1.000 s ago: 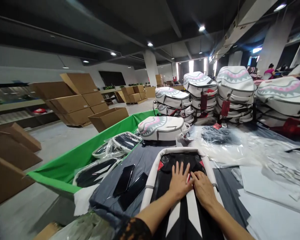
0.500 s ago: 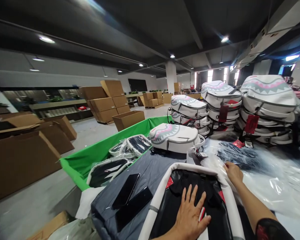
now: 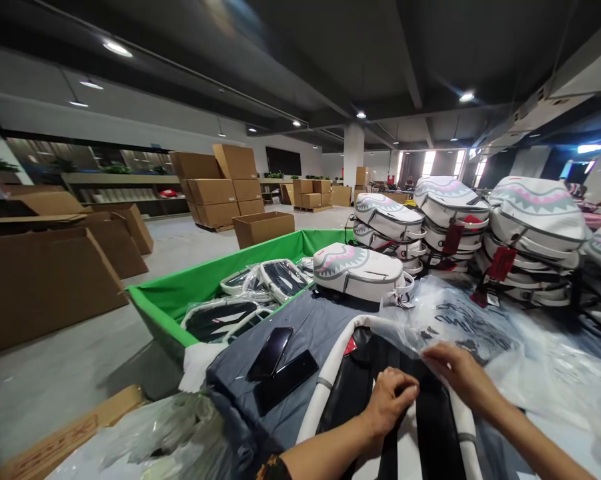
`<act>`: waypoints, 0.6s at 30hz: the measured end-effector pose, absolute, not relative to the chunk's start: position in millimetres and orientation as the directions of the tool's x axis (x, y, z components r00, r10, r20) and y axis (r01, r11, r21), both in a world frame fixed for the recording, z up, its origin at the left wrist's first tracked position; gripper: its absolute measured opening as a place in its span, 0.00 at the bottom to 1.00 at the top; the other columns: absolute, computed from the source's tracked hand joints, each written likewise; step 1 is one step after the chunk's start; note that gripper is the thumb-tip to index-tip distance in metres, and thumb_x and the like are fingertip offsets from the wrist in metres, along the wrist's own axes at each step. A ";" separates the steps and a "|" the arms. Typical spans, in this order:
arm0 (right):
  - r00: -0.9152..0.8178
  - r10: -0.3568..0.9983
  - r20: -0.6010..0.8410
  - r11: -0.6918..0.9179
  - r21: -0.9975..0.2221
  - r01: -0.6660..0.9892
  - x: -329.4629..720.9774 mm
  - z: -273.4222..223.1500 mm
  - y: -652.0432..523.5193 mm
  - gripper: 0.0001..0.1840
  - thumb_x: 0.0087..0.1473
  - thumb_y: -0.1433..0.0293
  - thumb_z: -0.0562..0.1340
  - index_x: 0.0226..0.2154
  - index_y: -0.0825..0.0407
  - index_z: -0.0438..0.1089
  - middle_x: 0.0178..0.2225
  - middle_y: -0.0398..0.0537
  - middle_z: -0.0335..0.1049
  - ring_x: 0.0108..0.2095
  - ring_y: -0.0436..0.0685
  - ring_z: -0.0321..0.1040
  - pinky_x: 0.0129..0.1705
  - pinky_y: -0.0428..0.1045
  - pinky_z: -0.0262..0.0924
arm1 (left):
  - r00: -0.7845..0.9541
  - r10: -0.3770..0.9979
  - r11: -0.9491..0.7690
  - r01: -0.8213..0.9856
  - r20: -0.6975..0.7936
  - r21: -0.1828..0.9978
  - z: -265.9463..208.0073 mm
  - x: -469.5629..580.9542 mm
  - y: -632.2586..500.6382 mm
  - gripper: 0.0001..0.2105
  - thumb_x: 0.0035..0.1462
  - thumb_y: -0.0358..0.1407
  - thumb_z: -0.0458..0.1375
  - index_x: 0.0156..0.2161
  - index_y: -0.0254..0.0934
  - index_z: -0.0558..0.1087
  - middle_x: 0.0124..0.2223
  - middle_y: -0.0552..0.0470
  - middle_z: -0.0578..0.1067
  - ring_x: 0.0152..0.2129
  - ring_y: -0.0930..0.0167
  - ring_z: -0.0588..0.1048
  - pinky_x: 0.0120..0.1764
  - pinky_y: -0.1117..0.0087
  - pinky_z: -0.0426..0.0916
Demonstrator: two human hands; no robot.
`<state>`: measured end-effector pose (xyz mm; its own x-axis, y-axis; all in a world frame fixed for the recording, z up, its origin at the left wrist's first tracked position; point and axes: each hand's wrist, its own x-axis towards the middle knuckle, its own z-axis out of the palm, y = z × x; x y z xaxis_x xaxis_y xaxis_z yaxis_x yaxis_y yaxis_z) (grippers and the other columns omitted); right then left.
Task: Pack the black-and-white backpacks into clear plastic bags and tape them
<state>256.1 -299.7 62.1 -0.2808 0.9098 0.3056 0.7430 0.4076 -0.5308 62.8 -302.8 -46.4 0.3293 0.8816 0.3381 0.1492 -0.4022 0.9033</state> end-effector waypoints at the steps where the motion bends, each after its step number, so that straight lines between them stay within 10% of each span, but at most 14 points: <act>1: -0.278 0.913 0.297 0.401 -0.541 0.739 249.0 55.0 -316.0 0.34 0.53 0.36 0.55 0.31 0.46 0.80 0.29 0.50 0.76 0.28 0.58 0.70 0.34 0.52 0.64 | 0.263 0.930 -0.260 -0.023 0.256 0.965 -38.3 65.5 -306.9 0.23 0.59 0.57 0.59 0.37 0.37 0.78 0.37 0.47 0.80 0.37 0.65 0.75 0.46 0.61 0.68; 7: -0.114 0.983 0.144 0.183 -0.730 0.659 219.8 14.7 -362.7 0.32 0.40 0.36 0.66 0.21 0.49 0.74 0.23 0.48 0.72 0.26 0.56 0.66 0.30 0.50 0.60 | 0.108 0.983 0.181 -0.477 -0.147 0.860 -19.6 70.3 -339.8 0.33 0.25 0.63 0.73 0.24 0.38 0.67 0.21 0.59 0.68 0.19 0.76 0.65 0.26 0.73 0.59; 12: -0.228 0.944 -0.239 -0.117 -0.887 0.447 220.7 5.3 -356.3 0.38 0.36 0.34 0.67 0.25 0.53 0.72 0.17 0.39 0.59 0.19 0.46 0.48 0.22 0.46 0.42 | -0.012 0.994 0.101 -0.330 -0.112 0.939 -26.2 56.0 -350.5 0.34 0.29 0.68 0.68 0.19 0.41 0.59 0.16 0.58 0.65 0.16 0.74 0.66 0.24 0.71 0.61; 18: -0.078 0.984 -0.159 -0.118 -0.916 0.384 212.7 17.5 -344.1 0.38 0.33 0.36 0.68 0.26 0.54 0.74 0.17 0.40 0.59 0.17 0.45 0.48 0.20 0.45 0.42 | 0.006 0.998 0.065 -0.160 -0.065 0.985 -14.3 35.4 -350.0 0.30 0.37 0.60 0.71 0.18 0.41 0.60 0.15 0.58 0.66 0.17 0.70 0.72 0.24 0.71 0.61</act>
<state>212.7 -344.1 17.5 -0.0778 0.9842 -0.1590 0.3839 -0.1177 -0.9159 35.4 -350.0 -14.3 0.0060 0.9979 -0.0648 -0.1601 0.0649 0.9850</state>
